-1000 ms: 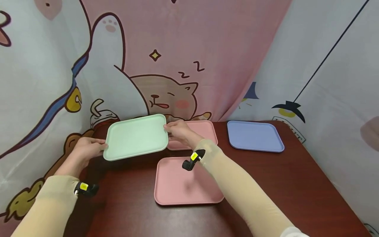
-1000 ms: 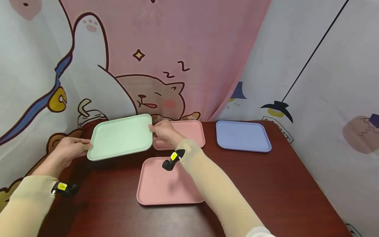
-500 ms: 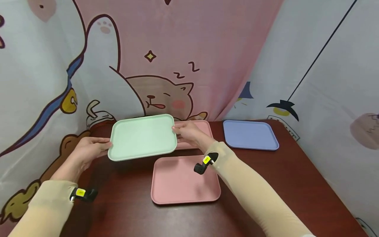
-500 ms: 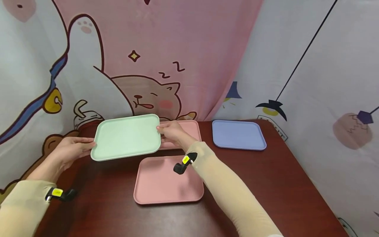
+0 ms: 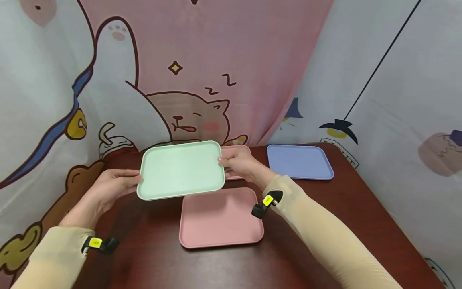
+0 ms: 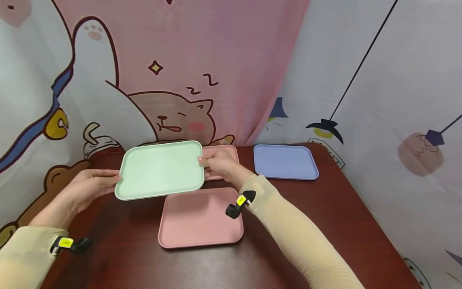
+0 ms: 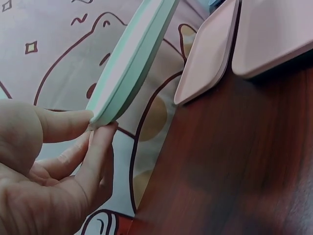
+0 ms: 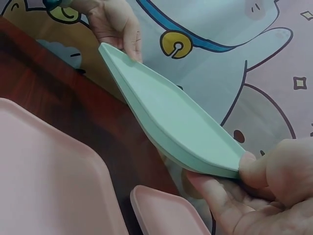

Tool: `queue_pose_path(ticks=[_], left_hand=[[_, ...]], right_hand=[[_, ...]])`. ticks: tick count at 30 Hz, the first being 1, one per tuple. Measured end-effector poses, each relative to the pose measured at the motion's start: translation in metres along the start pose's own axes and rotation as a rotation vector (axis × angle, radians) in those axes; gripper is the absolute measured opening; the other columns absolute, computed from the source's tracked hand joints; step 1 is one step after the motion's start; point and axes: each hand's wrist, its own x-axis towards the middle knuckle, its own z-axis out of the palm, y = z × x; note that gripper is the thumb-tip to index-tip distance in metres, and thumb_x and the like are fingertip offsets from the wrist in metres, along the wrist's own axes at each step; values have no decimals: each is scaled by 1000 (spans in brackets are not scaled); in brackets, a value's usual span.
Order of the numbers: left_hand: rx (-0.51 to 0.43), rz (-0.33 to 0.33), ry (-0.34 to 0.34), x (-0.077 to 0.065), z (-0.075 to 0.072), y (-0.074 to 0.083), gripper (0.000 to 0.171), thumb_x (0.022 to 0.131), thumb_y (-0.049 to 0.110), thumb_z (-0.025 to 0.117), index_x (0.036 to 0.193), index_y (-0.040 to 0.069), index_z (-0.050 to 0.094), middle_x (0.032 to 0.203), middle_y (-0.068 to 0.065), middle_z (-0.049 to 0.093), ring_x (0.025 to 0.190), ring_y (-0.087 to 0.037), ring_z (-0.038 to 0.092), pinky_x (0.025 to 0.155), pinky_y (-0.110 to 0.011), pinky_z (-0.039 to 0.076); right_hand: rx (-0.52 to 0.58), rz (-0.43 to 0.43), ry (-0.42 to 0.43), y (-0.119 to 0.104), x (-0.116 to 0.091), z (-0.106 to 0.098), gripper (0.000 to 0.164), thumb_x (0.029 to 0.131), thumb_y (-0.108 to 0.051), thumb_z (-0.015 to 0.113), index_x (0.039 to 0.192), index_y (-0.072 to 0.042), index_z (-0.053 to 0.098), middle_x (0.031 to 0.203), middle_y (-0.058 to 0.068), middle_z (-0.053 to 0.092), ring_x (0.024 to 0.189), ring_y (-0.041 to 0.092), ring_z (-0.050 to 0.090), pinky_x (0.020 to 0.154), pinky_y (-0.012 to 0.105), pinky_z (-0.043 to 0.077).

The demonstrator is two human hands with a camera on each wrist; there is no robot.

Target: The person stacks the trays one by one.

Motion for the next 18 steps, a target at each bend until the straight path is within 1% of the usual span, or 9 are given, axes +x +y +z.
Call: queue_pose_path(ticks=[3,6,9,12,18], left_hand=[[0,-1,-11,-3,6,2,58,106,14,67,147,-20,44,126,-14,64,97,-5,70,89,-28,61],[-6,-5,-20,-5,11,5,57,106,14,68,147,-19,46,126,-16,64,98,-7,70,90,-30,61],[-21,-1,-37,-8,16,6,56,105,12,68,146,-19,46,125,-16,65,99,-9,71,91,-32,61],[-33,6,-56,-9,21,8,56,105,11,69,146,-20,46,123,-16,66,98,-11,72,90,-33,62],[-43,22,-84,-11,36,11,54,104,11,70,143,-20,49,122,-17,67,98,-12,72,90,-33,62]], right_hand=[[8,4,-2,1,-6,-5,20,104,-2,67,114,14,71,92,20,74,78,25,75,76,42,66],[-10,21,-18,1,-13,-11,19,104,-2,66,110,14,73,92,19,74,79,25,75,76,42,66],[-44,25,-15,1,-20,-16,20,104,-3,67,110,14,74,93,20,74,80,25,75,76,42,66],[-78,15,10,2,-26,-22,21,103,-4,69,110,15,74,92,20,74,77,24,76,76,41,66],[-94,7,34,8,-37,-37,22,103,-3,69,110,17,73,88,18,74,73,22,75,74,40,66]])
